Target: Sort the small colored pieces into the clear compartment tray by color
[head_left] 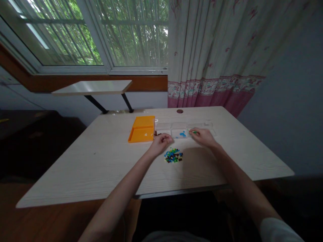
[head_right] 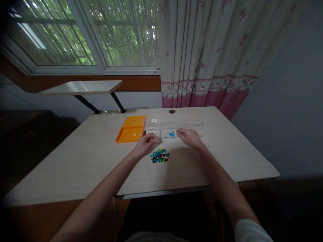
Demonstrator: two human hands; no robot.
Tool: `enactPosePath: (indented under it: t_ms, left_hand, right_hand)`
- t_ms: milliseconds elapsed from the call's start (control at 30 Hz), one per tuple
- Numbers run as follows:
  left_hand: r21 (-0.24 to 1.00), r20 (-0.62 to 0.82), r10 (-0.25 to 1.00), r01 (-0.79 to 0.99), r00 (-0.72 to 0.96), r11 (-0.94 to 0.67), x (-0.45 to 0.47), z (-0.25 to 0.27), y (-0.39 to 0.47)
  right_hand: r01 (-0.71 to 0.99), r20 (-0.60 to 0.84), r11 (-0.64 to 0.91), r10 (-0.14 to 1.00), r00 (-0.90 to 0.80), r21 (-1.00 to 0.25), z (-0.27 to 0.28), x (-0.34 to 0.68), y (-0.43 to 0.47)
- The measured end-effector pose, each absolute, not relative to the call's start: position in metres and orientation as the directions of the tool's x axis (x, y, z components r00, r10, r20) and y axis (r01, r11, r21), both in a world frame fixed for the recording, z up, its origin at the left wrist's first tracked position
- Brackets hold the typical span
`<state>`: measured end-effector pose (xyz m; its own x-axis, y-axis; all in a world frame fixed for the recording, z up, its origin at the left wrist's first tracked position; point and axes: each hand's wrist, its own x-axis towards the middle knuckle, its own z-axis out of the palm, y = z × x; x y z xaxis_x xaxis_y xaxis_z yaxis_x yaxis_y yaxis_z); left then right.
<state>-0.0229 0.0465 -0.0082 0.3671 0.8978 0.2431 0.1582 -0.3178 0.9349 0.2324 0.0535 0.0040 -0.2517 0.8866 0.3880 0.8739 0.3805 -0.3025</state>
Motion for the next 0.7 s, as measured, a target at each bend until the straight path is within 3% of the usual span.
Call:
enactPosePath:
  t_ms: [100,367,700]
  left_hand:
    - [0.980,0.163,0.921,0.049,0.355,-0.193,-0.020,-0.012,0.048]
    - [0.987,0.108,0.909,0.063,0.403,-0.145,-0.017,-0.023,0.048]
    - [0.976,0.076,0.916,0.157,0.393,-0.148,-0.017,-0.019,0.046]
  right_hand:
    - [0.813,0.486,0.545,0.778,-0.399,-0.206,-0.009,0.187,0.042]
    - [0.748,0.675,0.662,0.575,-0.462,-0.052,-0.019,0.167,0.032]
    - [0.721,0.686,0.692,0.507,-0.523,0.038,-0.024,0.169,0.032]
